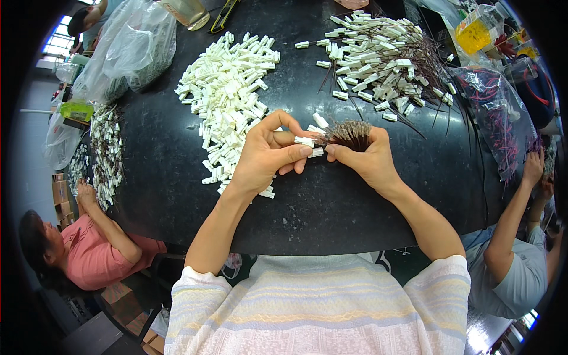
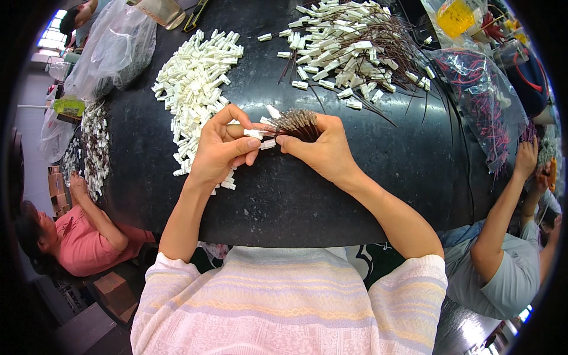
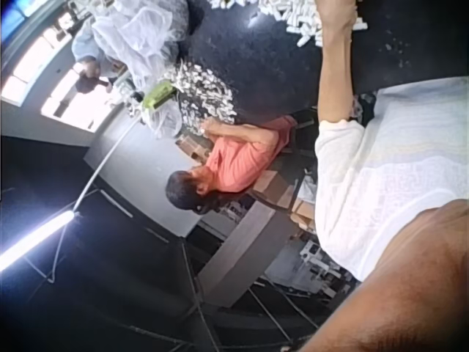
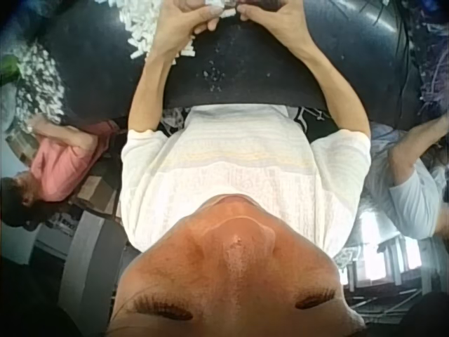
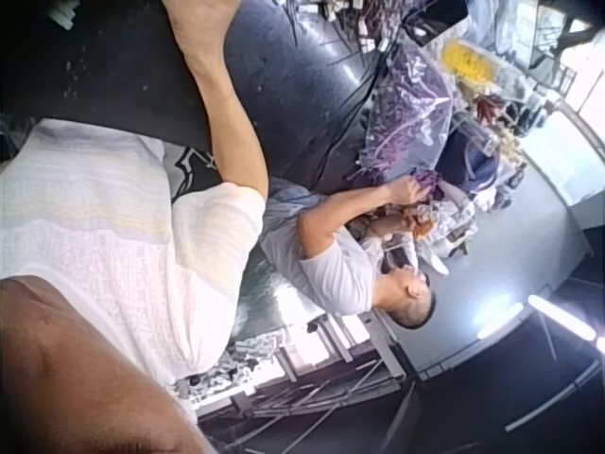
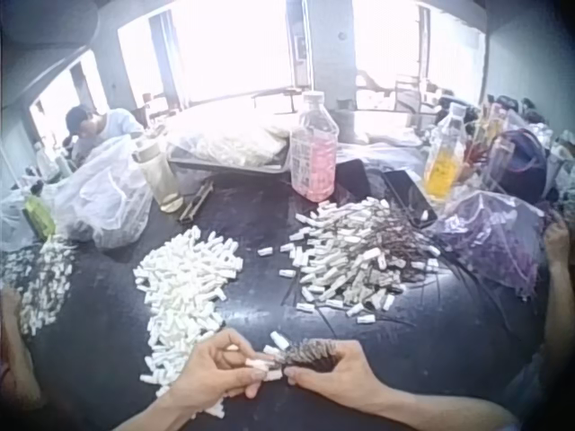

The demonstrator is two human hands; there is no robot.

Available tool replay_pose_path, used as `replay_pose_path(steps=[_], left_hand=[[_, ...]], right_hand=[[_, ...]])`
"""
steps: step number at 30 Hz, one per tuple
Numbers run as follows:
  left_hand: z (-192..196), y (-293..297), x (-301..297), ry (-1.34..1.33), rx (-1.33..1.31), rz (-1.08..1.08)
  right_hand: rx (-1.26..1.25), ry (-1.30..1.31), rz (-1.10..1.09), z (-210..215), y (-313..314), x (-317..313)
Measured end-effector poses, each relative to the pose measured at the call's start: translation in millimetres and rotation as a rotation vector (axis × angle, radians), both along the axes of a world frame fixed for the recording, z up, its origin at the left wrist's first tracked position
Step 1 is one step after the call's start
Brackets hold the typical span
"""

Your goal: The person slides white plastic sleeves onto wire ends by hand.

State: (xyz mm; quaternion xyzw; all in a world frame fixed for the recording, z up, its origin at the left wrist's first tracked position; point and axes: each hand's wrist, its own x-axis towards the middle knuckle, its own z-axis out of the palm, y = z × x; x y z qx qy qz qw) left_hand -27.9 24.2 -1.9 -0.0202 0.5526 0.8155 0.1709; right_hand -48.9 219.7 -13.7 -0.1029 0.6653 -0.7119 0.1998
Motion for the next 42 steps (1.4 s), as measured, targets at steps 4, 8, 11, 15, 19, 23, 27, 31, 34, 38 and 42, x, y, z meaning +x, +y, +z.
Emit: replay_pose_path(steps=[4, 8, 11, 15, 19, 23, 27, 31, 34, 38, 42], left_hand=[[0, -1, 0, 0.008, 0.006, 0.010], [1, 0, 0, 0.035, -0.035, 0.022], [0, 0, 0, 0.051, -0.025, 0.011], [0, 1, 1, 0.034, -0.036, -0.004], [-1, 10, 3, 0.196, -0.227, 0.010], [1, 9, 7, 0.219, -0.289, 0.021], [-1, 9, 8, 0.117, -0.251, -0.050], [10, 7, 2, 0.136, -0.316, -0.055], [8, -19, -17, 0.454, -0.741, 0.172], [4, -42, -32, 0.868, -1.448, 0.174], [1, -43, -36, 0.915, -1.570, 0.056]], right_hand=[[-0.010, 0.000, -0.006, 0, 0, 0], [-0.022, -0.008, -0.015, 0, 1, 1], [-0.028, 0.011, -0.015, -1, 2, 1], [-0.029, -0.011, -0.009, 2, 1, 1], [-0.037, 0.009, -0.022, -4, 1, 1], [0.008, 0.020, -0.006, -1, 3, 1], [0.003, 0.049, 0.004, -4, 3, 2], [-0.008, 0.062, 0.008, -6, 1, 1], [-0.006, 0.010, -0.012, -3, 1, 0], [-0.025, -0.021, -0.025, -3, 0, -1], [0.005, -0.021, -0.023, -2, 0, -1]])
